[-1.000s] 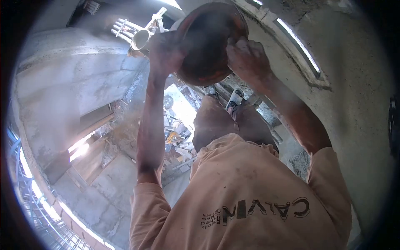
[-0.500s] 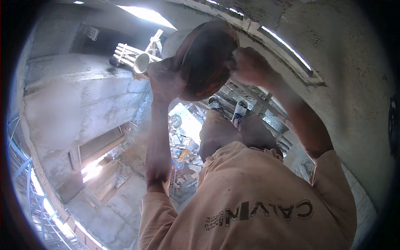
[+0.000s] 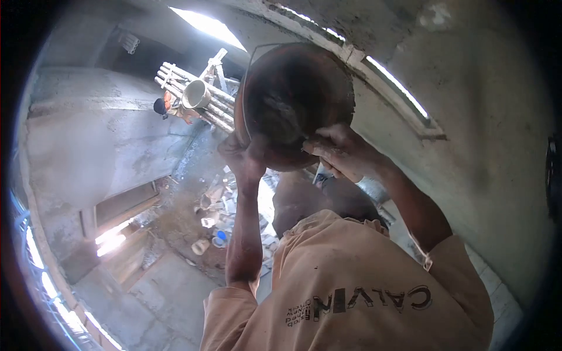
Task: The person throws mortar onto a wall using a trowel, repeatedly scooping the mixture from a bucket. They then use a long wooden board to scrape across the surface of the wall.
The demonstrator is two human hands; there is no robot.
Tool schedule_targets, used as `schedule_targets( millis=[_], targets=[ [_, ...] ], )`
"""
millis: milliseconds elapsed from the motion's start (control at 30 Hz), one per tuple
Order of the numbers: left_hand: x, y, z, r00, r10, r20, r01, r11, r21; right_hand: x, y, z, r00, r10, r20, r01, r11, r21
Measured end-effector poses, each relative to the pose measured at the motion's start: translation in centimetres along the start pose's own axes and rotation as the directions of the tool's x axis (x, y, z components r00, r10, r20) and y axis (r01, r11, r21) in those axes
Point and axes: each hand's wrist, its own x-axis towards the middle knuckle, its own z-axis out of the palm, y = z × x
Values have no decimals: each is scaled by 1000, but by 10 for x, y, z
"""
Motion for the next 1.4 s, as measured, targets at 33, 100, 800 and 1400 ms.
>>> schedule_targets(
  millis=[33, 100, 800, 1400],
  targets=[
    [-5, -3, 3, 1000, -17, -14, 16, 998, -65, 10, 17, -1, 998, -60, -33, 58, 997, -49],
    [-12, -29, 2, 1000, -11, -22, 8, 995, -104, 27, 49, -7, 998, 3, -68, -14, 987, -163],
    [-29, -123, -34, 903, -209, -375, 107, 956, -275, -56, -229, -25, 745, -664, -66, 129, 240, -962],
    [-2, -103, -126, 837, -144, -529, 190, 981, 33, -112, -77, -77, 735, 210, -645, -302, 953, -34]
  ],
)
